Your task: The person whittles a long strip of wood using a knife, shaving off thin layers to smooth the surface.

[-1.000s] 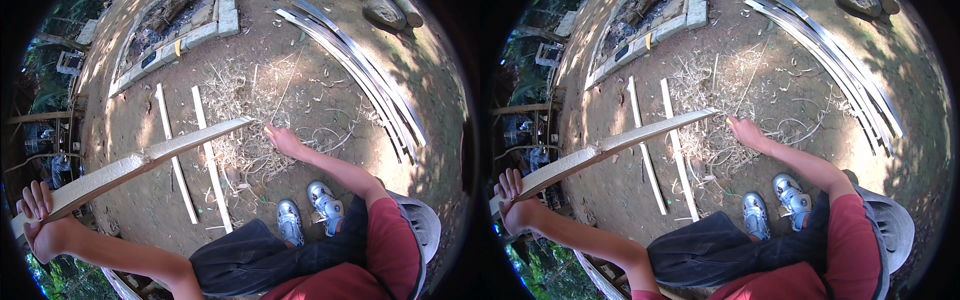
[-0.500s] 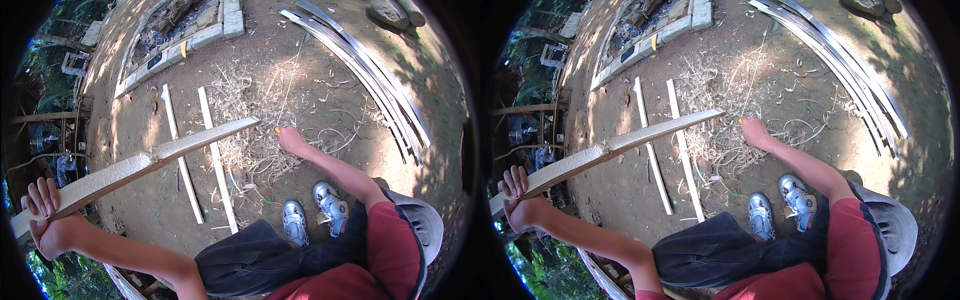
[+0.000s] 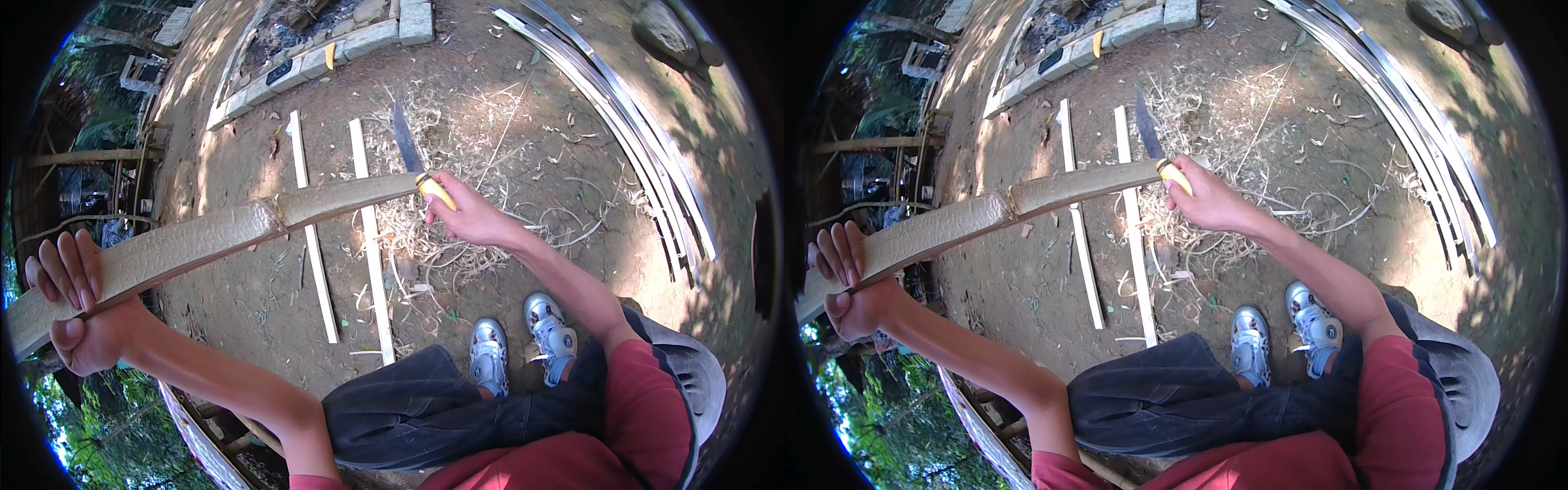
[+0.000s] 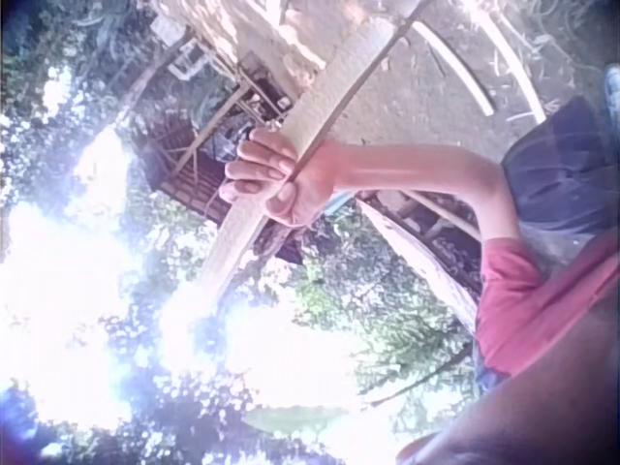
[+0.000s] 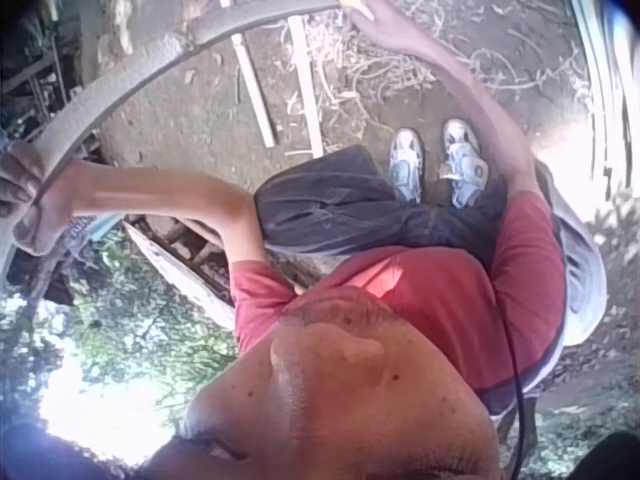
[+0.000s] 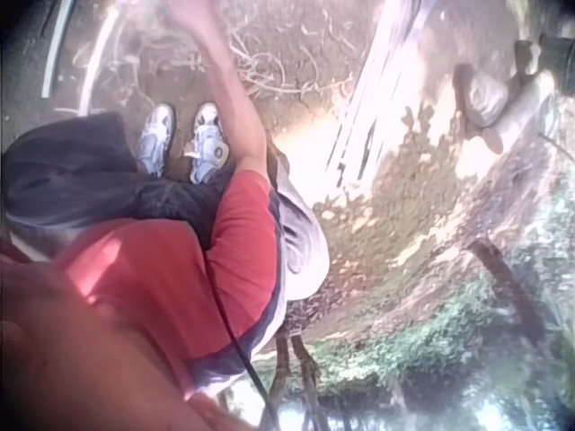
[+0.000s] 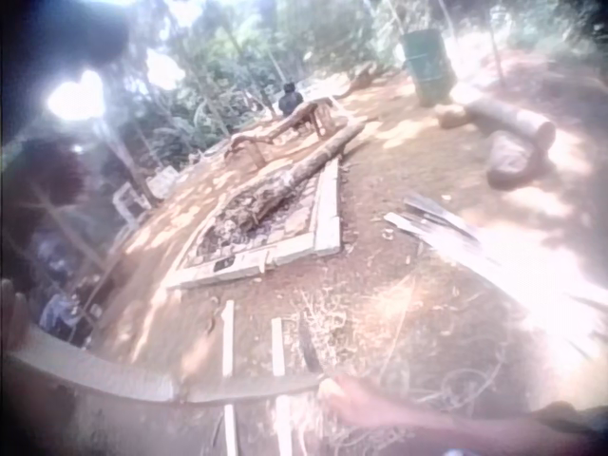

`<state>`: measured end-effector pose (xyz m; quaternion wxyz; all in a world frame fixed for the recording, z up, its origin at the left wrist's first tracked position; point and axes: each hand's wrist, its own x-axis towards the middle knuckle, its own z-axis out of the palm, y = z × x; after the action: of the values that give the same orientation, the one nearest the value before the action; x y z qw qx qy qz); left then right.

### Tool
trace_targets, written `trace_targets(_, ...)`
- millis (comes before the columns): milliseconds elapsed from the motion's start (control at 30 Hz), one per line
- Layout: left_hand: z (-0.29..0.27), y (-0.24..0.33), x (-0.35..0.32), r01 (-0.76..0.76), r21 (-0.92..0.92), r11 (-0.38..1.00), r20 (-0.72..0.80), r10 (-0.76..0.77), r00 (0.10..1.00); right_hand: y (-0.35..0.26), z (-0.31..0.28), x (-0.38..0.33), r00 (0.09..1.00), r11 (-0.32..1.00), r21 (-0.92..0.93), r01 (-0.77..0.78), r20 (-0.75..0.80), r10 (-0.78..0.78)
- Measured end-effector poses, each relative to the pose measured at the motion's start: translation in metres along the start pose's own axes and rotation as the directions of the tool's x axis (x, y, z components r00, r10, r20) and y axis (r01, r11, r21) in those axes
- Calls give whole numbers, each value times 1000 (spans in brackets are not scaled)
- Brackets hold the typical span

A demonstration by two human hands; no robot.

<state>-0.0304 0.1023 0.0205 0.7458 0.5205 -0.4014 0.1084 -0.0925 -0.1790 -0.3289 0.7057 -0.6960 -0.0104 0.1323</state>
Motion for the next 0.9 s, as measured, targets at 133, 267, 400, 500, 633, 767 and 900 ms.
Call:
trace_targets(133,4,-1,5,14,-12,1000,-2,-14,1000,-13,8,-4,980,964,-227,139,-108,-166)
trace_targets(267,-6,5,4,8,0,1000,-61,-8,998,-33,15,-13,977,927,-358,113,-131,-169)
trace_targets(400,-4,11,5,-3,7,1000,-219,5,976,-41,17,-16,990,915,-396,79,-73,-117)
trace_targets(500,-11,18,6,31,-14,999,-180,-33,983,-38,21,-20,975,883,-449,138,-98,-202)
trace_targets(633,-61,41,12,163,-165,973,147,-139,979,-42,27,-25,969,788,-597,152,-66,-237)
trace_targets(767,-64,42,10,33,-47,998,-92,-37,995,-47,27,-30,953,696,-694,182,-50,-300)
trace_targets(900,-67,42,14,159,-211,965,109,-138,984,-52,25,-34,957,691,-699,183,-33,-287)
